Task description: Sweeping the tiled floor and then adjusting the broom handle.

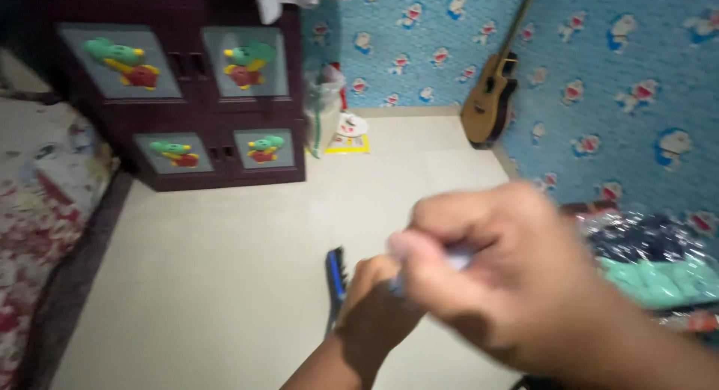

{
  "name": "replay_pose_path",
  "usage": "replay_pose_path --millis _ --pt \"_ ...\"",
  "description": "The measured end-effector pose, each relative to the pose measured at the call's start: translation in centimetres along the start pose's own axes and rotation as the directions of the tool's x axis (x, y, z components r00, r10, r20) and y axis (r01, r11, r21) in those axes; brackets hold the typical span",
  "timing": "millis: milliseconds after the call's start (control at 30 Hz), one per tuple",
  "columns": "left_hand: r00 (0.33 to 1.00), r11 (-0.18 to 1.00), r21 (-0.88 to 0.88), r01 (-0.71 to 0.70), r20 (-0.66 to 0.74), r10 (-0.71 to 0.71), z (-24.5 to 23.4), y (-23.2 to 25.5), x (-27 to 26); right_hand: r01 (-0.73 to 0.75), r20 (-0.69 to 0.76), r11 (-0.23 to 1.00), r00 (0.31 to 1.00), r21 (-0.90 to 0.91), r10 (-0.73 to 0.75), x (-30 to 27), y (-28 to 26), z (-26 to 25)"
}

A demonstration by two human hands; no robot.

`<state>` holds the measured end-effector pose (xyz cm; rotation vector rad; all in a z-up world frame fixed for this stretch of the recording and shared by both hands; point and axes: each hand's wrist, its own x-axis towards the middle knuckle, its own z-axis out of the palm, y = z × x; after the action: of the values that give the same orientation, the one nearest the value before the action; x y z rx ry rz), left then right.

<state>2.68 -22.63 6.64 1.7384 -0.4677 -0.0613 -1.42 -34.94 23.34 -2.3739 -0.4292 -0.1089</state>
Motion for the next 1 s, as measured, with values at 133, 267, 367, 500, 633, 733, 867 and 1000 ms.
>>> replay_pose_path --millis 133,267,367,500,633,733,867,1000 --pt "0.983 0.947 0.265 0.181 -0.013 -0.184 3.1 -3.4 -2.3 -0.148 0.07 0.961 0.988 0.234 0.135 -2.6 6.0 1.5" --pt "0.896 0.747 0.537 0.391 -0.038 -0.442 4.3 -7.5 -4.5 -0.319 0.177 0.825 0.947 0.466 0.266 -5.8 12.7 4.2" --pt "0.759 0.593 0.594 0.544 -0.047 -0.649 5.5 -3.5 -3.7 -0.331 0.164 0.804 0.944 0.494 0.287 -8.0 15.3 2.7" --pt "0.821 0.625 0.641 0.446 -0.016 -0.57 9.3 0.6 0.0 -0.28 0.045 0.77 0.949 0.574 0.311 -7.8 17.2 -4.0" --pt "0.947 0.807 0.512 0.295 -0.046 -0.317 14.5 5.7 4.4 -0.127 -0.112 0.952 0.98 0.279 0.164 -7.0 15.1 -13.8" --pt "0.976 0.895 0.397 0.201 -0.006 -0.217 17.9 6.5 6.0 -0.004 -0.139 0.996 0.99 0.089 0.016 -7.4 13.6 -16.6" --pt "0.987 0.959 0.254 0.123 0.069 -0.145 20.5 4.6 6.4 0.011 -0.009 0.999 1.0 0.045 -0.011 -8.9 15.2 -13.9" --pt "0.972 0.938 0.303 0.167 0.11 -0.209 22.0 1.1 4.4 -0.044 -0.031 0.977 0.998 0.209 0.051 -9.9 17.2 -11.5"
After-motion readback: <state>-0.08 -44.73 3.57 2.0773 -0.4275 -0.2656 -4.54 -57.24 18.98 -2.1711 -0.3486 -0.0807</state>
